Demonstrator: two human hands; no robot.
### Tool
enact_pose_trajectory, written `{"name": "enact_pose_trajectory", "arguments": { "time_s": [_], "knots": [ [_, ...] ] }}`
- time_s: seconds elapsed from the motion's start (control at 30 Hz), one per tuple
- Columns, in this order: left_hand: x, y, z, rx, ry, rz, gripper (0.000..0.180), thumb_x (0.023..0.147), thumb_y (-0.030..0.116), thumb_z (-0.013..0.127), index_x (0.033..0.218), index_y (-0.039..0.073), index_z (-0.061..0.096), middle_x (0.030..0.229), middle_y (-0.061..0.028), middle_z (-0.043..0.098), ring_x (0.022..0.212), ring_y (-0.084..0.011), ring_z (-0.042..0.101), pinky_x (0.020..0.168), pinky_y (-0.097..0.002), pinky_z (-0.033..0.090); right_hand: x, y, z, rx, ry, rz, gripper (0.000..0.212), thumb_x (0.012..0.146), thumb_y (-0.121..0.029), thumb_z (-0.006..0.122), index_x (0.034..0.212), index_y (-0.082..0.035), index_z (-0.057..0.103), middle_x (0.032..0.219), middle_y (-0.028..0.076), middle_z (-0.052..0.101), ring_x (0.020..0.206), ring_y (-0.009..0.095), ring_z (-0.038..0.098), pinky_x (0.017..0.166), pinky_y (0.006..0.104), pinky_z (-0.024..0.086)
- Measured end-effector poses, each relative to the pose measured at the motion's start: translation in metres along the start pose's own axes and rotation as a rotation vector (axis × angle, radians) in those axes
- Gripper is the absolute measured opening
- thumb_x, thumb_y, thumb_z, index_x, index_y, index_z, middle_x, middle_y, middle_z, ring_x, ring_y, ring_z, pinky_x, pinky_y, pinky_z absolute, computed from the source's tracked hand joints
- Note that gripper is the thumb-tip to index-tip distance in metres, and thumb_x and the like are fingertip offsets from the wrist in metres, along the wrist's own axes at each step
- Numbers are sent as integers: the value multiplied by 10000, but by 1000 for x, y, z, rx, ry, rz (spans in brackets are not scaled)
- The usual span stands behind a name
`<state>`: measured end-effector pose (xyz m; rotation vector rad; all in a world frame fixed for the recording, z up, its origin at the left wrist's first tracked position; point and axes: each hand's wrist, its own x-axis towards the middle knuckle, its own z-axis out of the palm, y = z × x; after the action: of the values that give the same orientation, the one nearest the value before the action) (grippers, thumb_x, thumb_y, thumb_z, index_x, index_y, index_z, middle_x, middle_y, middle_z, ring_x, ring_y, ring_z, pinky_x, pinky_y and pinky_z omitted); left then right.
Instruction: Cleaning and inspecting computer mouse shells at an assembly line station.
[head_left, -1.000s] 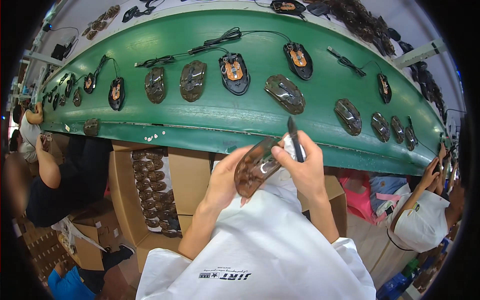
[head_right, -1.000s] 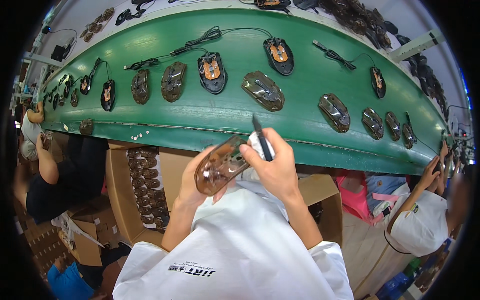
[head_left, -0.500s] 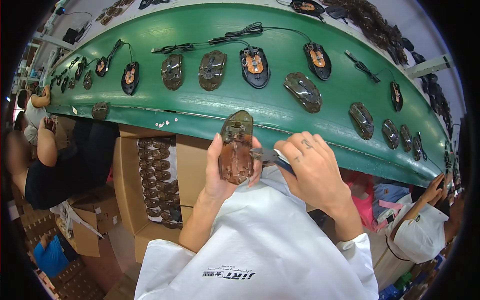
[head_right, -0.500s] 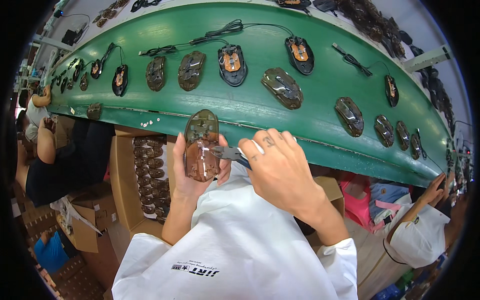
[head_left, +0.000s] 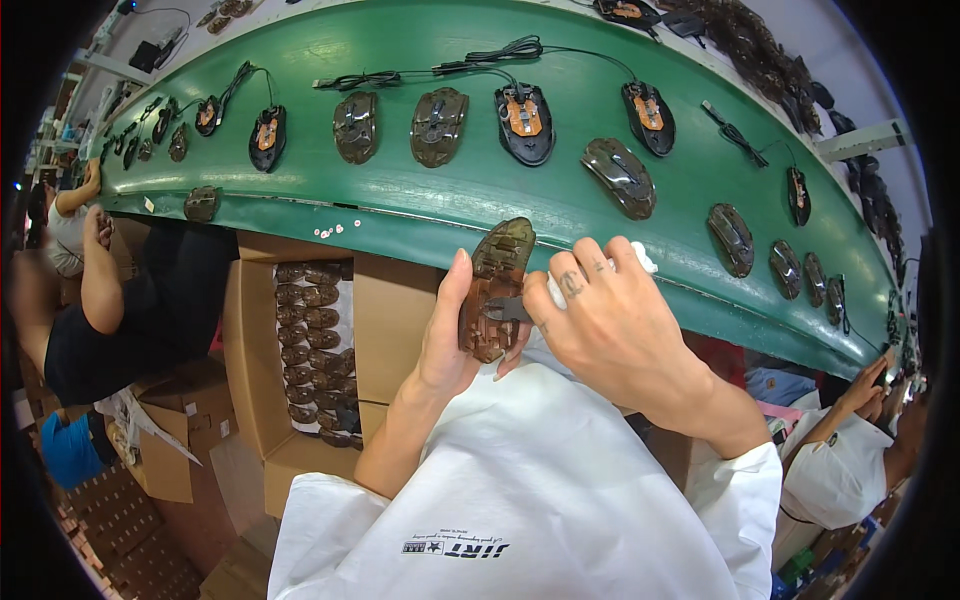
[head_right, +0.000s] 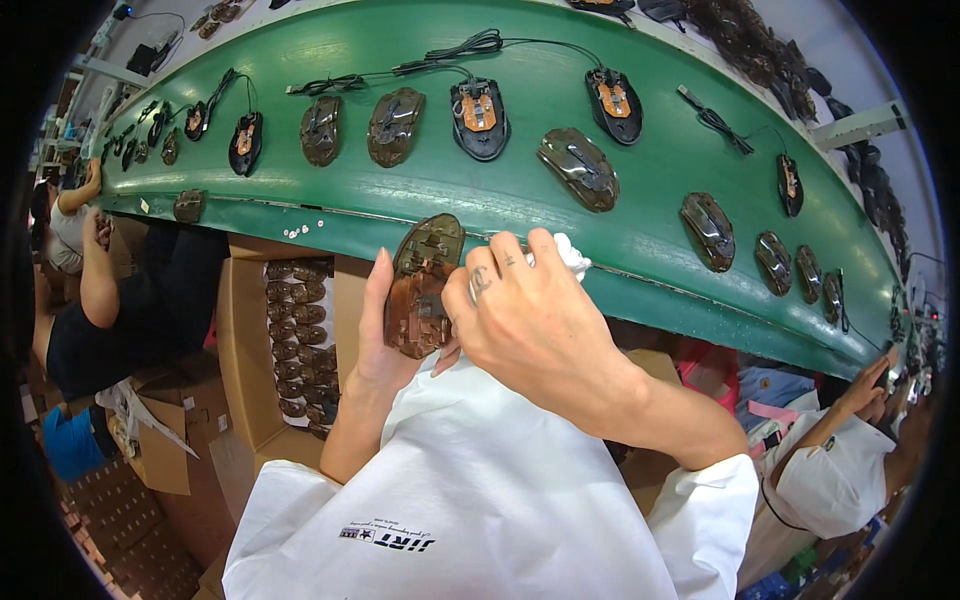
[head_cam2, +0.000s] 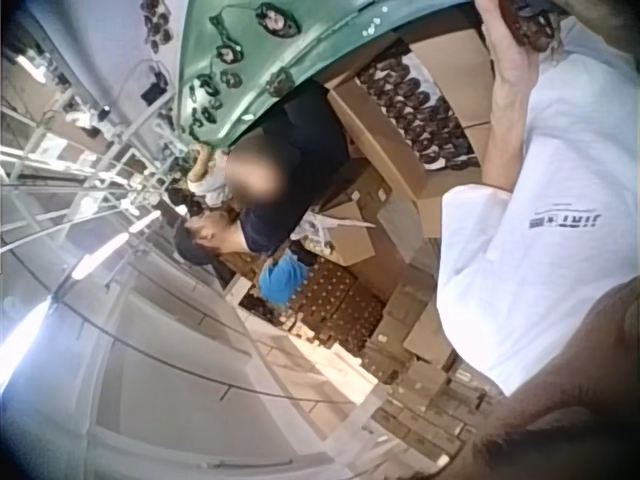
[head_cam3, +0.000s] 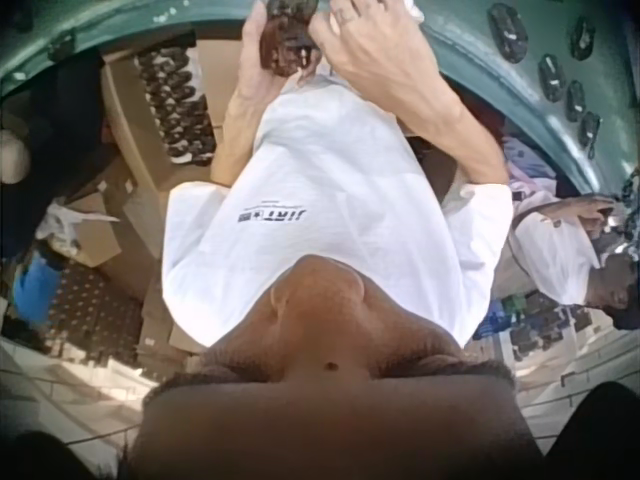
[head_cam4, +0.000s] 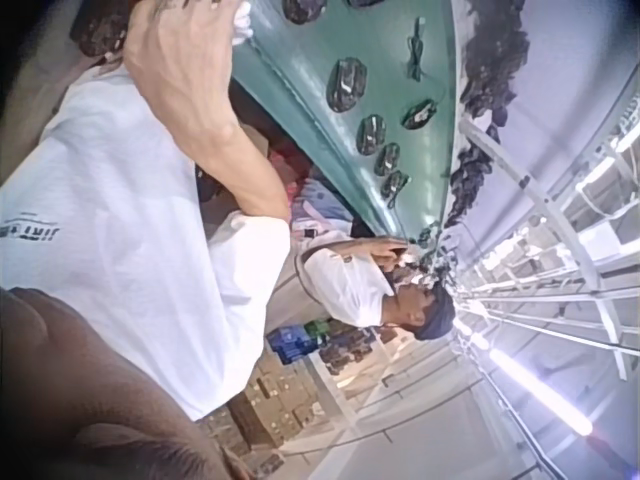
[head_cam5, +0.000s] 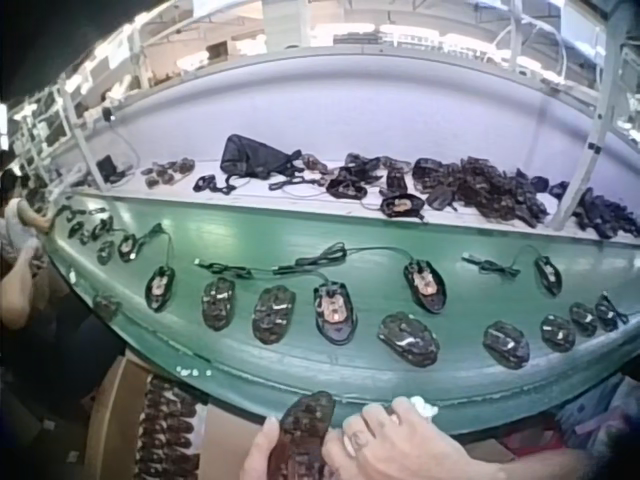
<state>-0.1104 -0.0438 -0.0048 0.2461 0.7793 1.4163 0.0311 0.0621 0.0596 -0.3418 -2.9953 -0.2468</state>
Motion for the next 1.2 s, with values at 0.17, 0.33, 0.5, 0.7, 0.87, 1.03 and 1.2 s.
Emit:
{"name": "enact_pose_trajectory", "arguments": {
  "time_s": [0.17, 0.33, 0.5, 0.7, 0.87, 1.03, 1.2],
  "knots": [
    [-2, 10, 16, 53, 82, -47, 597, 1021, 561, 316, 1067, 48, 617, 652, -58, 598, 423, -86, 408, 315, -236, 279, 6, 3, -9, -71, -40, -64, 127, 757, -98, 630, 852, -24, 588, 786, 109, 497, 723, 221, 420, 675, 340, 360],
    [-1, 8, 13, 76, 82, -60, 552, 1020, 536, 342, 1002, 62, 624, 585, -33, 565, 380, -67, 344, 299, -220, 237, 12, 4, -17, -132, -81, -127, 80, 745, -85, 631, 773, -32, 578, 729, 103, 482, 686, 211, 414, 644, 330, 357],
    [-2, 13, 14, 76, 79, -117, 532, 1019, 526, 350, 948, 75, 623, 548, -19, 547, 348, -61, 296, 293, -214, 212, 14, 6, -18, -149, -112, -156, 76, 741, -78, 631, 726, -43, 565, 699, 98, 481, 645, 200, 414, 611, 321, 356],
    [-2, 14, 10, 108, 86, -198, 557, 1019, 533, 331, 976, 64, 629, 554, -24, 557, 352, -63, 306, 297, -209, 208, 14, 8, -16, -133, -162, -185, 83, 742, -89, 637, 733, -55, 562, 691, 95, 497, 605, 192, 421, 578, 318, 357],
    [5, 15, 7, 139, 6, -46, 598, 1021, 547, 305, 1047, 44, 628, 611, -49, 601, 365, -80, 349, 299, -221, 241, 13, 13, -1, -47, -64, -125, 90, 749, -104, 639, 776, -53, 571, 729, 99, 524, 643, 203, 459, 603, 325, 371],
    [2, 12, 11, -76, 100, -6, 635, 1022, 560, 286, 1111, 25, 616, 697, -85, 644, 391, -105, 402, 307, -242, 288, 16, 9, -9, 17, -50, -57, 108, 761, -117, 634, 822, -50, 575, 775, 99, 544, 687, 212, 486, 633, 327, 379],
    [1, 10, 4, -87, 34, -9, 652, 1023, 570, 278, 1125, 17, 609, 757, -115, 666, 408, -122, 436, 315, -259, 322, 16, 14, -10, 101, -142, -65, 120, 772, -120, 626, 857, -46, 586, 810, 101, 554, 723, 220, 497, 660, 330, 383]
  ]
}}
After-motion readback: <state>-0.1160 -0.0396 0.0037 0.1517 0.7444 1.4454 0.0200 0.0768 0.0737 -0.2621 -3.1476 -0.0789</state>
